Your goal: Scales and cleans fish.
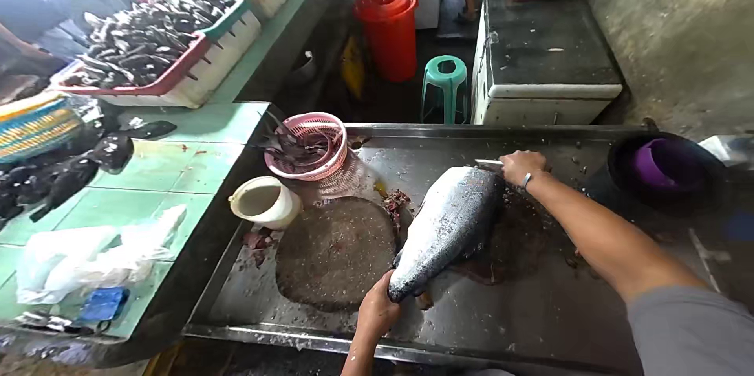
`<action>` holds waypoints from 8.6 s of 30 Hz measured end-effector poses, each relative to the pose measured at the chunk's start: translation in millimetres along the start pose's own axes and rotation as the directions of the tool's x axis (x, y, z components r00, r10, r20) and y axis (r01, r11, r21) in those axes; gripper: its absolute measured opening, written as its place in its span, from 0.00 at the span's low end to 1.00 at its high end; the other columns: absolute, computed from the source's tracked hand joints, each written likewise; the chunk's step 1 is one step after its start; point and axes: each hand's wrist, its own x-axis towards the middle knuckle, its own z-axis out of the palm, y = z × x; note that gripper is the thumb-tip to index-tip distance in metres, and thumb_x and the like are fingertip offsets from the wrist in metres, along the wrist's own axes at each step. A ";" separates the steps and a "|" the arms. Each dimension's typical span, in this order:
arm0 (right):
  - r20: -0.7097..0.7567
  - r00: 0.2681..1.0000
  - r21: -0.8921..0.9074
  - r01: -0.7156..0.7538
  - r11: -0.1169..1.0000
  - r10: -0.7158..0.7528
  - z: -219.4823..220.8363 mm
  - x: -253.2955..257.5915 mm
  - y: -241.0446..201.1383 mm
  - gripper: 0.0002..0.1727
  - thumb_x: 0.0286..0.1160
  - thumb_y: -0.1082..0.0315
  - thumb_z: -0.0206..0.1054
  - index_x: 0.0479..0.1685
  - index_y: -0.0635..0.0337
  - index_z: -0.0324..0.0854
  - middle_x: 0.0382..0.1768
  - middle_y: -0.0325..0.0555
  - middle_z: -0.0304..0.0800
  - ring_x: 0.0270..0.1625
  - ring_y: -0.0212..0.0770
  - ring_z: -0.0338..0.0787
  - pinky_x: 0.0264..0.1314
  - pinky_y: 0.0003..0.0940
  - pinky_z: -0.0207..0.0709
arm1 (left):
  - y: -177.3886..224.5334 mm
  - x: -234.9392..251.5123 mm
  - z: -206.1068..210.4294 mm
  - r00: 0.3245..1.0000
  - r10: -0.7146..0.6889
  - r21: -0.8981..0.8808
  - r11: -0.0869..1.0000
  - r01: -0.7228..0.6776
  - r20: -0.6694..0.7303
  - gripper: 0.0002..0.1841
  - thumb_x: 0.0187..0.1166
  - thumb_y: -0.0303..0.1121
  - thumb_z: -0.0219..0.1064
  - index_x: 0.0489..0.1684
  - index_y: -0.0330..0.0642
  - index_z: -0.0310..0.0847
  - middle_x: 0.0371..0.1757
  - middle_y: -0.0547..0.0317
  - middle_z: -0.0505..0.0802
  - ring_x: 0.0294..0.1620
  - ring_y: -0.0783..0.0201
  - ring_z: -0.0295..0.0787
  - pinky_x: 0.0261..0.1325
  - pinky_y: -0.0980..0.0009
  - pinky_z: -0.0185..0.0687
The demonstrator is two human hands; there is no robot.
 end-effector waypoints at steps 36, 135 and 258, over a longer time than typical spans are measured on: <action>-0.052 0.998 0.086 -0.016 0.996 0.020 11.9 -17.6 6.7 0.18 0.86 0.55 0.60 0.69 0.40 0.86 0.55 0.61 0.93 0.59 0.70 0.91 0.53 0.76 0.80 | -22.1 16.5 6.6 0.991 0.056 -0.043 0.997 -0.062 -0.124 0.38 0.60 0.40 0.81 0.79 0.61 0.78 0.68 0.61 0.91 0.69 0.59 0.88 0.74 0.45 0.81; -0.255 0.798 -0.270 0.484 0.832 -0.546 37.4 23.4 47.5 0.31 0.82 0.68 0.58 0.83 0.25 0.75 0.49 0.56 0.92 0.49 0.62 0.90 0.48 0.61 0.80 | 258.3 306.5 -63.8 0.682 0.435 -0.736 0.637 0.228 0.588 0.60 0.70 0.83 0.16 0.64 0.41 0.83 0.44 0.47 0.94 0.39 0.56 0.91 0.43 0.56 0.87; -0.011 0.958 0.261 -0.274 0.926 0.287 37.7 -75.5 39.3 0.21 0.85 0.58 0.59 0.74 0.44 0.81 0.57 0.62 0.92 0.61 0.68 0.90 0.57 0.74 0.79 | 260.5 227.7 -39.7 0.851 0.276 -0.614 0.787 0.066 0.446 0.44 0.86 0.71 0.32 0.59 0.42 0.86 0.36 0.53 0.90 0.34 0.61 0.85 0.40 0.60 0.83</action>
